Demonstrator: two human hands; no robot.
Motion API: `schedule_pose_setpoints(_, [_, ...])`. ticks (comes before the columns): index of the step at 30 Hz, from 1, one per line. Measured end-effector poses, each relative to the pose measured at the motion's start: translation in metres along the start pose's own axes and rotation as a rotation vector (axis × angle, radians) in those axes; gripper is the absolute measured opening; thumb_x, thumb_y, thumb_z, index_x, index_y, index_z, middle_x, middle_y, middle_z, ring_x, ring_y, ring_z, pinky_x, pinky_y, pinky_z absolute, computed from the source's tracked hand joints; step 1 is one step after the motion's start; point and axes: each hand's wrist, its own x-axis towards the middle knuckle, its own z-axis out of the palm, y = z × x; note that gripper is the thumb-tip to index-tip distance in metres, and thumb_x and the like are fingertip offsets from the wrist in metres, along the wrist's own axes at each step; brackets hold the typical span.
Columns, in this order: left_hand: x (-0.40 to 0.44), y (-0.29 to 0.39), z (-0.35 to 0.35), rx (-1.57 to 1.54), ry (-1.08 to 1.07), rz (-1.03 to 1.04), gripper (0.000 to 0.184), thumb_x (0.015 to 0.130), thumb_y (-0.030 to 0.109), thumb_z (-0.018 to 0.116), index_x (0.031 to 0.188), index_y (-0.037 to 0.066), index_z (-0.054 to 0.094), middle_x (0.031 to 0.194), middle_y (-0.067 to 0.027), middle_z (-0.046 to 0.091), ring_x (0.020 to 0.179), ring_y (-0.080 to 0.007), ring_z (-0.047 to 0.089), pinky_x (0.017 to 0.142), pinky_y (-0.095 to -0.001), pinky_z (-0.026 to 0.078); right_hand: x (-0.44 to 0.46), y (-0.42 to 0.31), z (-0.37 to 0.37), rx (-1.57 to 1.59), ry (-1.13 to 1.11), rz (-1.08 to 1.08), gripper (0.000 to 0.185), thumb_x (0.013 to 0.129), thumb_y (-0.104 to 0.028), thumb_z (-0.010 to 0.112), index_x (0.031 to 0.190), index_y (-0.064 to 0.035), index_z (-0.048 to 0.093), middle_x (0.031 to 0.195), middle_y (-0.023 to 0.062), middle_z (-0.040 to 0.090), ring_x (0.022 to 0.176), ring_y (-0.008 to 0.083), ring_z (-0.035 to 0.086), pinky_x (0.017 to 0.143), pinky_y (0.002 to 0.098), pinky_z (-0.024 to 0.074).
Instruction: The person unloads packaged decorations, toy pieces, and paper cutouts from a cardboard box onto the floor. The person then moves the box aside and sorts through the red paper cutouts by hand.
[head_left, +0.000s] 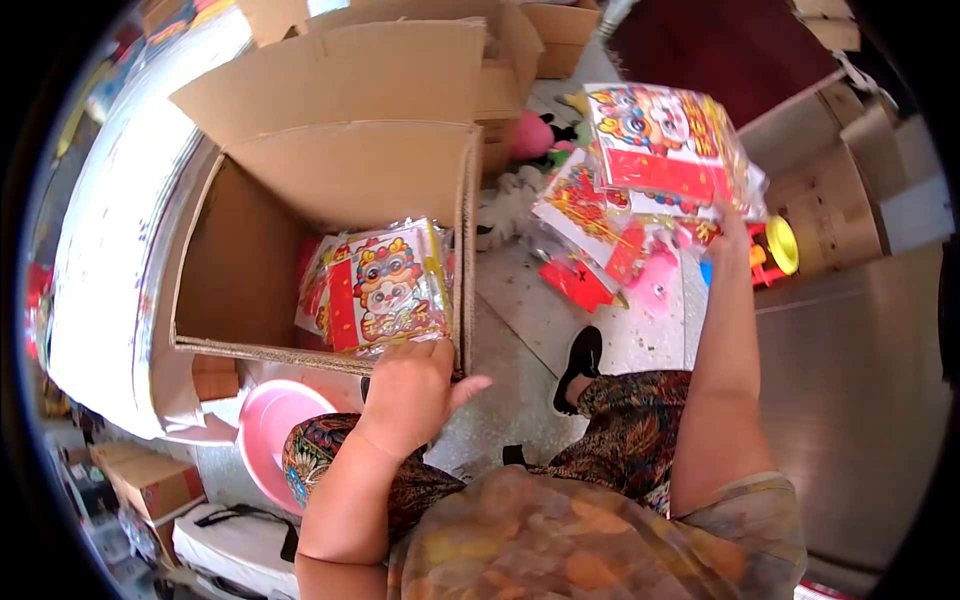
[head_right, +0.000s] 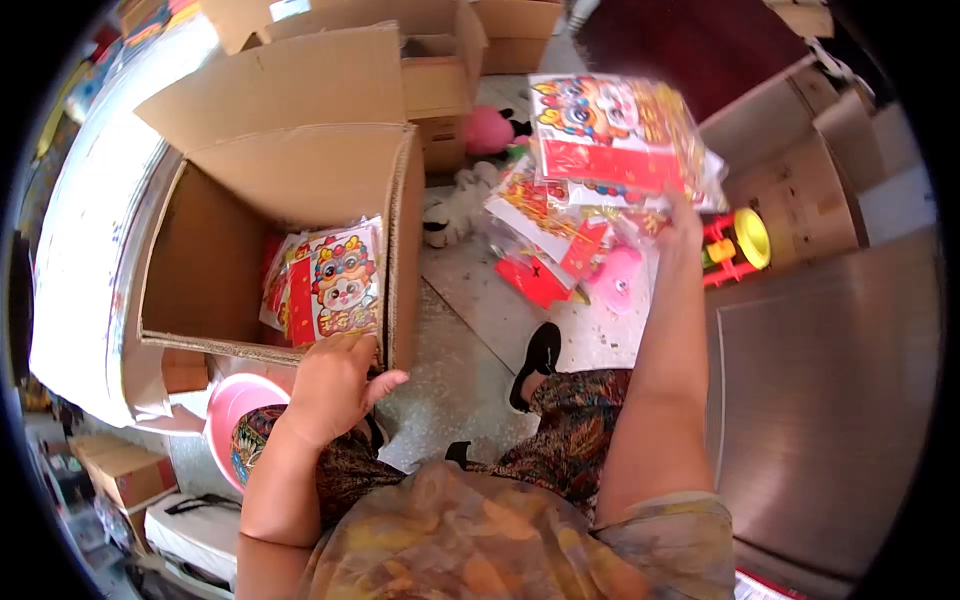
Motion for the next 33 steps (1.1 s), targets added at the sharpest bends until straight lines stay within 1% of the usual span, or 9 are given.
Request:
schedule_pose_setpoints(5, [0.009, 0.0, -0.001, -0.085, -0.003, -0.071, 0.041, 0.076, 0.042, 0.057, 0.07, 0.002, 0.049, 0.067, -0.0164, 0.051, 0.068, -0.0346, 0.052, 0.059, -0.0411, 0.042, 0.083, 0.118, -0.02, 0.179, -0.141, 0.201, 0.03, 0.081, -0.016, 0.059, 0.108, -0.0055, 0.051, 0.102, 0.0142, 0.058, 0.09, 0.0315, 0.058, 0.077, 0.0504, 0.0495])
schedule_pose_setpoints(11, [0.019, -0.002, -0.001, -0.111, 0.114, -0.079, 0.04, 0.076, 0.04, 0.057, 0.077, 0.001, 0.05, 0.069, -0.0139, 0.05, 0.065, -0.0323, 0.052, 0.059, -0.0401, 0.042, 0.102, 0.201, -0.008, 0.21, -0.11, 0.28, 0.032, 0.084, -0.022, 0.055, 0.11, -0.0049, 0.049, 0.104, 0.0156, 0.055, 0.091, 0.0323, 0.056, 0.081, 0.0508, 0.046])
schedule_pose_setpoints(13, [0.02, -0.001, -0.002, -0.124, 0.094, -0.07, 0.04, 0.076, 0.039, 0.058, 0.077, 0.001, 0.05, 0.069, -0.0138, 0.05, 0.065, -0.032, 0.051, 0.059, -0.0396, 0.042, 0.102, 0.218, -0.011, -0.074, 0.05, 0.446, 0.032, 0.085, -0.023, 0.052, 0.111, -0.0041, 0.048, 0.112, 0.0157, 0.05, 0.102, 0.0314, 0.05, 0.087, 0.0504, 0.0413])
schedule_pose_setpoints(14, [0.02, 0.0, -0.003, -0.104, 0.079, -0.072, 0.04, 0.074, 0.039, 0.059, 0.078, 0.0, 0.05, 0.069, -0.0135, 0.05, 0.065, -0.0313, 0.052, 0.06, -0.0385, 0.042, 0.102, 0.221, -0.014, 0.226, 0.086, 0.561, 0.029, 0.081, -0.022, 0.056, 0.104, -0.004, 0.051, 0.11, 0.0179, 0.05, 0.101, 0.0329, 0.049, 0.091, 0.0526, 0.0371])
schedule_pose_setpoints(19, [0.014, 0.004, -0.002, -0.081, 0.048, -0.11, 0.05, 0.072, 0.04, 0.06, 0.094, -0.004, 0.052, 0.074, -0.013, 0.053, 0.068, -0.0284, 0.053, 0.064, -0.0356, 0.043, 0.115, 0.215, -0.028, 0.053, 0.081, 0.597, 0.031, 0.082, -0.02, 0.053, 0.108, -0.0043, 0.048, 0.11, 0.018, 0.049, 0.097, 0.033, 0.051, 0.088, 0.0518, 0.0394])
schedule_pose_setpoints(21, [0.009, 0.007, -0.003, -0.061, -0.018, -0.137, 0.055, 0.072, 0.04, 0.06, 0.1, -0.006, 0.05, 0.076, -0.0126, 0.054, 0.07, -0.0267, 0.054, 0.065, -0.0343, 0.043, 0.097, 0.186, -0.02, -0.141, 0.183, 0.584, 0.033, 0.081, -0.02, 0.052, 0.11, -0.0044, 0.046, 0.108, 0.0173, 0.049, 0.094, 0.0314, 0.052, 0.088, 0.0492, 0.0408])
schedule_pose_setpoints(25, [-0.002, 0.007, -0.005, -0.021, -0.085, -0.11, 0.058, 0.07, 0.042, 0.06, 0.101, -0.007, 0.049, 0.075, -0.0099, 0.053, 0.073, -0.0238, 0.054, 0.069, -0.0331, 0.043, 0.078, 0.13, 0.017, -0.357, 0.038, -0.021, 0.031, 0.082, -0.02, 0.053, 0.107, -0.003, 0.05, 0.096, 0.0095, 0.056, 0.086, 0.0203, 0.057, 0.079, 0.0315, 0.0453])
schedule_pose_setpoints(29, [-0.012, 0.006, -0.004, 0.021, -0.059, -0.072, 0.059, 0.069, 0.042, 0.061, 0.1, -0.006, 0.049, 0.08, -0.0094, 0.05, 0.079, -0.022, 0.051, 0.078, -0.0323, 0.039, -0.069, 0.043, 0.172, -0.478, -0.602, -0.342, 0.025, 0.088, -0.016, 0.047, 0.107, -0.003, 0.055, 0.095, 0.0076, 0.06, 0.086, 0.0135, 0.056, 0.075, 0.0253, 0.0439])
schedule_pose_setpoints(33, [-0.017, 0.008, 0.001, 0.068, -0.041, -0.064, 0.064, 0.069, 0.041, 0.061, 0.107, -0.008, 0.047, 0.088, -0.0111, 0.051, 0.089, -0.0253, 0.05, 0.092, -0.0375, 0.034, -0.219, 0.042, 0.279, -1.02, -1.516, -0.272, 0.025, 0.087, -0.018, 0.048, 0.106, -0.0029, 0.056, 0.09, 0.005, 0.062, 0.078, 0.0103, 0.058, 0.069, 0.0235, 0.0452])
